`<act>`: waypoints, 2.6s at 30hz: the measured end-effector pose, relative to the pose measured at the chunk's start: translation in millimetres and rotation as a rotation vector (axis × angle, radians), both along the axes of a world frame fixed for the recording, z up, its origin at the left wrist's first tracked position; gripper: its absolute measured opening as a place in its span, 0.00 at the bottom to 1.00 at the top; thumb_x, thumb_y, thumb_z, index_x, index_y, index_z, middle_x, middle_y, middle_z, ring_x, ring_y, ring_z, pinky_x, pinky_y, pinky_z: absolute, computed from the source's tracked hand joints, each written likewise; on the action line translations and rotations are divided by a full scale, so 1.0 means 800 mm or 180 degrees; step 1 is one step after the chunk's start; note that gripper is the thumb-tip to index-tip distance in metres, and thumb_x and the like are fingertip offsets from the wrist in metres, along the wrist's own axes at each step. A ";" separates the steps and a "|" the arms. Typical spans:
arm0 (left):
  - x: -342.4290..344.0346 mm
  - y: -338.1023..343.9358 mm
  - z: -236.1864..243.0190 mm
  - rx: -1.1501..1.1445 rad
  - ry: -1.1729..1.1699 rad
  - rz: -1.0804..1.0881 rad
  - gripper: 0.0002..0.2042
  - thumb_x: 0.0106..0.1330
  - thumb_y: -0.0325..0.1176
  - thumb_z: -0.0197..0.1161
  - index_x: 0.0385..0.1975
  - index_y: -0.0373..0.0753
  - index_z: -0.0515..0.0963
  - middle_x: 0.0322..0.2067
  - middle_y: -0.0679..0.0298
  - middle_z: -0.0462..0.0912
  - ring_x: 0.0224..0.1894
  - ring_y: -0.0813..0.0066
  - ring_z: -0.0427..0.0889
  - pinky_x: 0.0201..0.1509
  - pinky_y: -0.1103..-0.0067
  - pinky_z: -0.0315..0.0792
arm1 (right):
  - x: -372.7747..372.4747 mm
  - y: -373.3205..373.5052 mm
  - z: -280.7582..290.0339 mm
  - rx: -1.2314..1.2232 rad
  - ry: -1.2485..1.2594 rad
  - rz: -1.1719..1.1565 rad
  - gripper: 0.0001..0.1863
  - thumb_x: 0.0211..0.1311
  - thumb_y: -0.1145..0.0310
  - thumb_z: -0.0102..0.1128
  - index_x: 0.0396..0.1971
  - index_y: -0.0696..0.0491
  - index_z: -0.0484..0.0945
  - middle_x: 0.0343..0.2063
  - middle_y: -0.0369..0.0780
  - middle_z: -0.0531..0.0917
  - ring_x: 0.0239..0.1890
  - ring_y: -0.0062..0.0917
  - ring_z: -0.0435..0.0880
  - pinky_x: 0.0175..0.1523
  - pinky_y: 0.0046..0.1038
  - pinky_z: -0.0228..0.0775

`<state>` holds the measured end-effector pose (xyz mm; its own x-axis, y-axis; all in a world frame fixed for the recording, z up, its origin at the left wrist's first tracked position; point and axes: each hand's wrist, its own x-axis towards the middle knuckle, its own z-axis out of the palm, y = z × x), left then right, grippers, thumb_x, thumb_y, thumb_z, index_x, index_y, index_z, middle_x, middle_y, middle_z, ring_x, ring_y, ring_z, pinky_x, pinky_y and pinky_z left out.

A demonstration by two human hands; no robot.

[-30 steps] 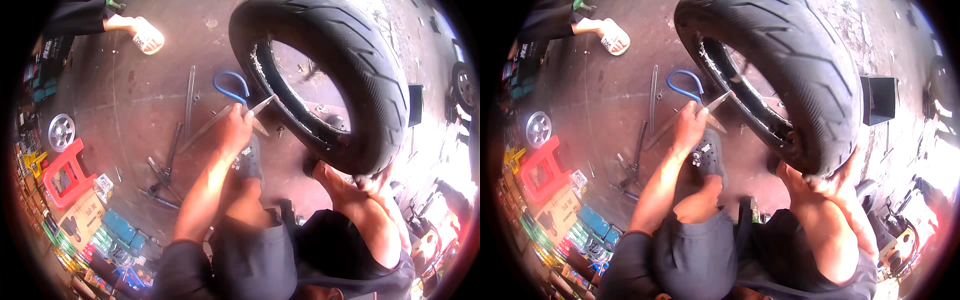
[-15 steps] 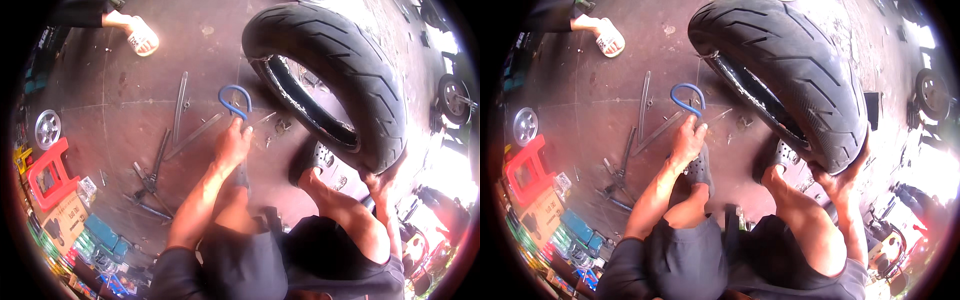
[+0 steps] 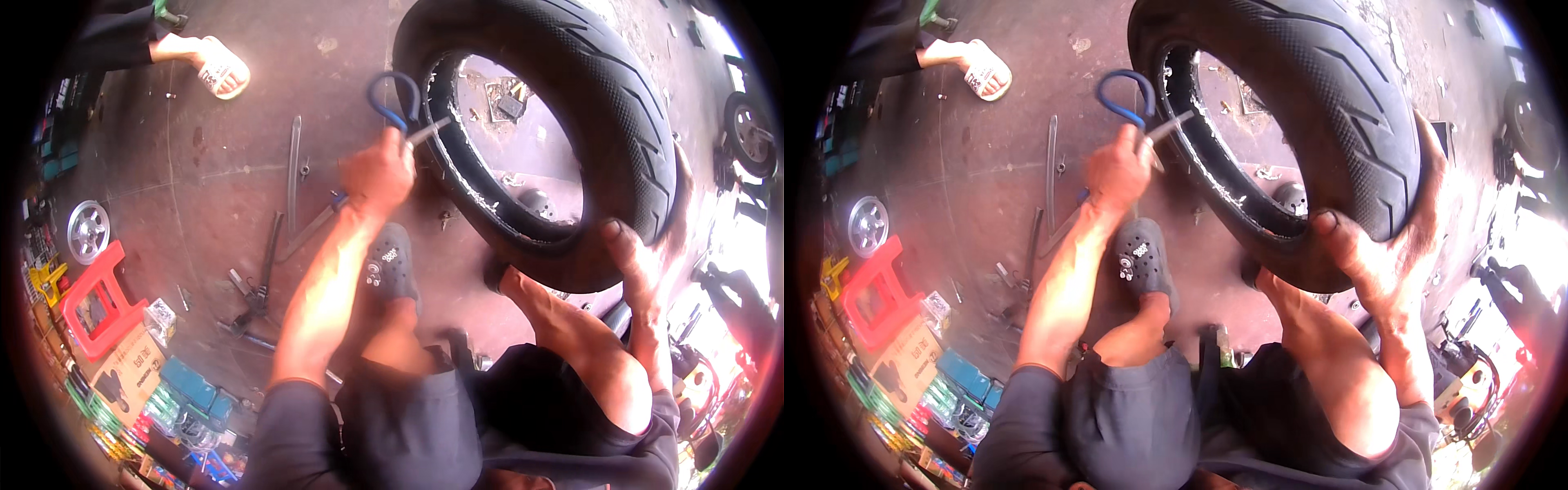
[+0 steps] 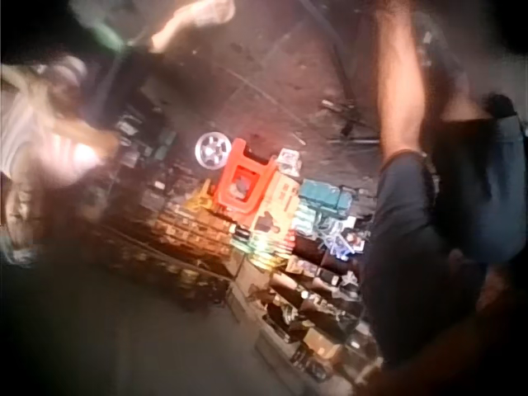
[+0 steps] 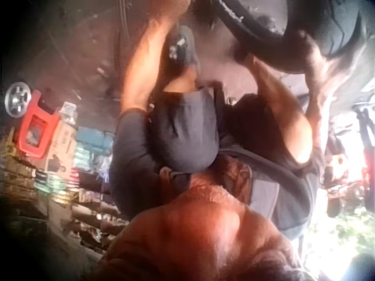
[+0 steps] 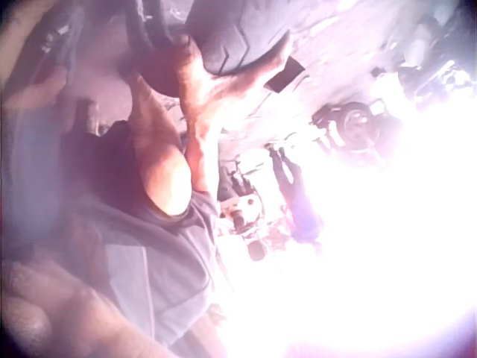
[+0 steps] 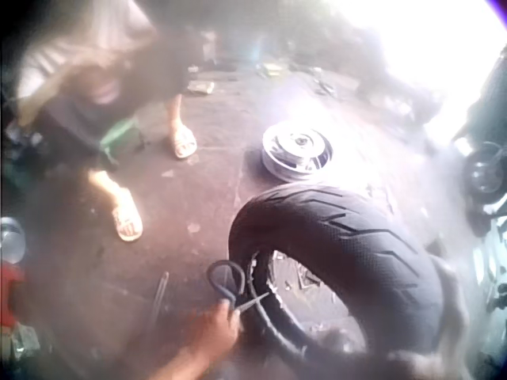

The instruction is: The person removes a tire from a wheel rim using metal levers, then cleans the inside of the rim with a cloth.

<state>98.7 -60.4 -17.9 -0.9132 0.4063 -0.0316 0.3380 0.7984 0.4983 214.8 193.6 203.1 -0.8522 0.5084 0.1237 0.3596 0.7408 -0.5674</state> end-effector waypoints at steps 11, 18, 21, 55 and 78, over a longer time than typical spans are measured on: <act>0.045 0.012 0.024 0.0114 -0.0211 0.0246 0.11 0.69 0.38 0.61 0.39 0.37 0.75 0.25 0.44 0.84 0.28 0.40 0.85 0.32 0.51 0.77 | 0.012 -0.022 -0.001 -0.0528 -0.0025 0.0115 0.68 0.35 0.33 0.75 0.72 0.62 0.59 0.61 0.54 0.74 0.65 0.43 0.74 0.70 0.43 0.62; 0.063 0.007 0.007 0.0977 -0.2204 -0.0591 0.14 0.68 0.40 0.65 0.39 0.34 0.76 0.28 0.39 0.82 0.35 0.35 0.83 0.34 0.54 0.76 | 0.005 -0.019 0.004 -0.0462 -0.0071 0.0265 0.64 0.39 0.32 0.72 0.72 0.59 0.60 0.60 0.54 0.75 0.62 0.43 0.78 0.66 0.43 0.67; 0.063 0.008 0.014 -0.0042 -0.1457 0.0086 0.14 0.68 0.41 0.64 0.38 0.36 0.76 0.28 0.41 0.83 0.34 0.38 0.84 0.34 0.54 0.77 | 0.003 -0.022 0.001 -0.0724 0.0019 0.0220 0.65 0.39 0.33 0.73 0.72 0.59 0.58 0.61 0.54 0.74 0.62 0.44 0.77 0.67 0.43 0.67; 0.017 -0.018 0.019 0.0287 -0.0556 -0.0134 0.14 0.68 0.36 0.65 0.44 0.33 0.77 0.28 0.45 0.83 0.31 0.43 0.84 0.31 0.59 0.74 | 0.085 0.040 -0.026 0.0194 -0.0088 0.0615 0.61 0.39 0.44 0.80 0.74 0.47 0.59 0.71 0.56 0.63 0.71 0.47 0.66 0.74 0.51 0.54; -0.054 0.051 0.025 -0.0668 0.1465 -0.1967 0.06 0.55 0.29 0.65 0.32 0.38 0.80 0.22 0.62 0.85 0.24 0.70 0.87 0.23 0.74 0.77 | -0.003 -0.027 -0.012 0.0128 0.0504 0.1151 0.61 0.43 0.47 0.78 0.72 0.66 0.58 0.64 0.57 0.70 0.66 0.44 0.73 0.70 0.41 0.62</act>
